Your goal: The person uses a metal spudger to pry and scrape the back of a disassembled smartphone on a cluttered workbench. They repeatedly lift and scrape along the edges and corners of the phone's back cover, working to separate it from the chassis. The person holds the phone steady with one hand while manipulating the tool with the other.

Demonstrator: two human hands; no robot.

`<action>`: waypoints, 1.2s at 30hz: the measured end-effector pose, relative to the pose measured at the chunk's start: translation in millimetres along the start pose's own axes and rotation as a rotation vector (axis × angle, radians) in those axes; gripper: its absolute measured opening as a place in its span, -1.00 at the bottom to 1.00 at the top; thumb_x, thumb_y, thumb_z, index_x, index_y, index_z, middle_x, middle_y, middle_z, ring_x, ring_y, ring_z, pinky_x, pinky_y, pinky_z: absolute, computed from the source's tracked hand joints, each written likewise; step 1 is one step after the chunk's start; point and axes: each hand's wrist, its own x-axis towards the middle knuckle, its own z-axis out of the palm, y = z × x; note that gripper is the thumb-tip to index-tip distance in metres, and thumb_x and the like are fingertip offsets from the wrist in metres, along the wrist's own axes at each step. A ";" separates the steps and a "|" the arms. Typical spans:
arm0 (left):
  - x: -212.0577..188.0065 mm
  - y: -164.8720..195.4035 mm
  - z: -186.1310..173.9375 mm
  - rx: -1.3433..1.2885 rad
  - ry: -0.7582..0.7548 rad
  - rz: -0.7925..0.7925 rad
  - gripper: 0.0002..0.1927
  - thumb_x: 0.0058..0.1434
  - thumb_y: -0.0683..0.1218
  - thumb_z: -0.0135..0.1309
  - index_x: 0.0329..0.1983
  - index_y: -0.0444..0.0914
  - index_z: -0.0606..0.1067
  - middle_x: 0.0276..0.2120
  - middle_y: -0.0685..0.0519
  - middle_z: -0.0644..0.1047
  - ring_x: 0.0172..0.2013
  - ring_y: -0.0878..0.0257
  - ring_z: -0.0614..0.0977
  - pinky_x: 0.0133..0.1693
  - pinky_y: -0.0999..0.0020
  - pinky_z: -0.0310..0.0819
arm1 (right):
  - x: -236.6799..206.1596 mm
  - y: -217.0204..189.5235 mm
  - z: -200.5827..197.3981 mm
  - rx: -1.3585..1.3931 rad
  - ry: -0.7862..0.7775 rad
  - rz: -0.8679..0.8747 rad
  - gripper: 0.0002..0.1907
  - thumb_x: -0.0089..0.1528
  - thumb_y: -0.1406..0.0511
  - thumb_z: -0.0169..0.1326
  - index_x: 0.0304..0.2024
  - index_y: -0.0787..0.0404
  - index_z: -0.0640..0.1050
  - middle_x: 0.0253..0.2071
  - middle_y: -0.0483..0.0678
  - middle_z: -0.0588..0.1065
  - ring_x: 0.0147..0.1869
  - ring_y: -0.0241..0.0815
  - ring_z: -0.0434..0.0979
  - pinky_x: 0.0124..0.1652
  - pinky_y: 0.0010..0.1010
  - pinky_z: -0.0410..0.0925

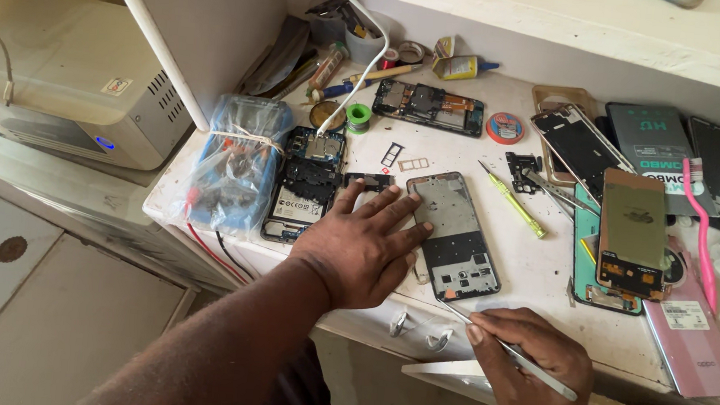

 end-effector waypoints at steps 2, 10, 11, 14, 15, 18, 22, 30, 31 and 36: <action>-0.2 0.6 -0.2 0.000 -0.003 0.001 -0.47 0.32 0.11 -0.17 0.33 -0.07 0.40 0.40 -0.13 0.27 0.40 -0.07 0.23 0.34 -0.27 -0.10 | -0.5 1.2 -0.8 -0.012 -0.010 0.004 -0.89 0.10 0.49 0.27 -0.30 0.36 0.64 -0.28 0.04 0.67 -0.21 -0.22 0.71 -0.19 -0.48 0.52; 2.6 0.8 -2.1 0.035 -0.051 -0.004 -0.47 0.34 0.12 -0.21 0.35 -0.07 0.36 0.41 -0.12 0.23 0.41 -0.06 0.20 0.34 -0.25 -0.13 | -1.4 2.3 -1.7 0.007 -0.016 0.000 -0.89 0.12 0.49 0.26 -0.28 0.37 0.64 -0.28 0.04 0.67 -0.21 -0.22 0.71 -0.20 -0.49 0.53; 2.2 1.0 -2.5 0.033 -0.059 -0.011 -0.47 0.35 0.12 -0.22 0.35 -0.06 0.36 0.42 -0.12 0.22 0.41 -0.05 0.19 0.35 -0.25 -0.13 | -0.9 2.1 -1.6 0.018 -0.017 -0.011 -0.89 0.13 0.48 0.25 -0.28 0.36 0.64 -0.28 0.04 0.67 -0.20 -0.22 0.71 -0.19 -0.49 0.53; 2.0 1.5 -3.5 0.026 -0.057 -0.014 -0.47 0.34 0.12 -0.21 0.35 -0.06 0.37 0.41 -0.12 0.23 0.41 -0.05 0.20 0.34 -0.25 -0.13 | 0.6 0.6 -2.1 0.002 -0.017 0.018 -0.88 0.11 0.48 0.27 -0.28 0.37 0.65 -0.29 0.05 0.67 -0.22 -0.22 0.71 -0.20 -0.49 0.52; 2.1 1.5 -3.9 0.024 -0.051 -0.013 -0.47 0.34 0.11 -0.21 0.34 -0.07 0.37 0.41 -0.12 0.23 0.41 -0.06 0.20 0.34 -0.26 -0.13 | 1.6 -0.3 -2.0 0.009 -0.024 0.032 -0.88 0.11 0.48 0.27 -0.28 0.36 0.65 -0.29 0.04 0.67 -0.22 -0.23 0.71 -0.21 -0.49 0.52; 1.8 1.7 -3.6 0.009 -0.034 -0.011 -0.48 0.34 0.12 -0.19 0.33 -0.07 0.39 0.40 -0.12 0.25 0.41 -0.06 0.21 0.35 -0.25 -0.12 | 3.3 -4.6 -1.0 0.015 -0.035 0.072 -0.88 0.10 0.49 0.27 -0.28 0.36 0.67 -0.30 0.04 0.68 -0.24 -0.24 0.71 -0.25 -0.50 0.52; 0.0 1.9 -1.5 0.003 -0.014 -0.005 -0.49 0.34 0.11 -0.17 0.32 -0.07 0.41 0.39 -0.12 0.27 0.41 -0.07 0.23 0.36 -0.25 -0.10 | 5.7 -12.7 5.3 0.002 -0.010 0.095 -0.83 0.09 0.50 0.26 -0.24 0.35 0.68 -0.27 0.05 0.67 -0.25 -0.26 0.70 -0.27 -0.52 0.50; 2.2 1.1 0.4 0.012 0.002 0.000 -0.49 0.33 0.10 -0.16 0.30 -0.09 0.42 0.37 -0.15 0.29 0.39 -0.09 0.25 0.32 -0.29 -0.08 | 10.7 -23.8 10.7 -0.076 0.030 0.013 -0.85 0.11 0.48 0.26 -0.25 0.32 0.67 -0.27 0.02 0.66 -0.25 -0.27 0.70 -0.25 -0.51 0.51; 2.6 0.8 0.0 0.013 0.003 0.003 -0.49 0.32 0.10 -0.16 0.31 -0.09 0.42 0.37 -0.15 0.29 0.39 -0.08 0.25 0.33 -0.28 -0.08 | 7.8 -26.5 9.3 -0.102 0.028 0.048 -0.86 0.10 0.47 0.28 -0.26 0.31 0.68 -0.28 0.02 0.67 -0.27 -0.27 0.71 -0.26 -0.51 0.52; 0.8 2.2 -0.9 0.004 0.015 0.001 -0.49 0.34 0.10 -0.16 0.31 -0.10 0.42 0.38 -0.15 0.29 0.39 -0.10 0.25 0.34 -0.26 -0.06 | 14.1 -27.6 17.3 -0.119 0.066 -0.035 -0.85 0.12 0.47 0.26 -0.24 0.33 0.65 -0.26 0.04 0.65 -0.25 -0.23 0.70 -0.23 -0.49 0.51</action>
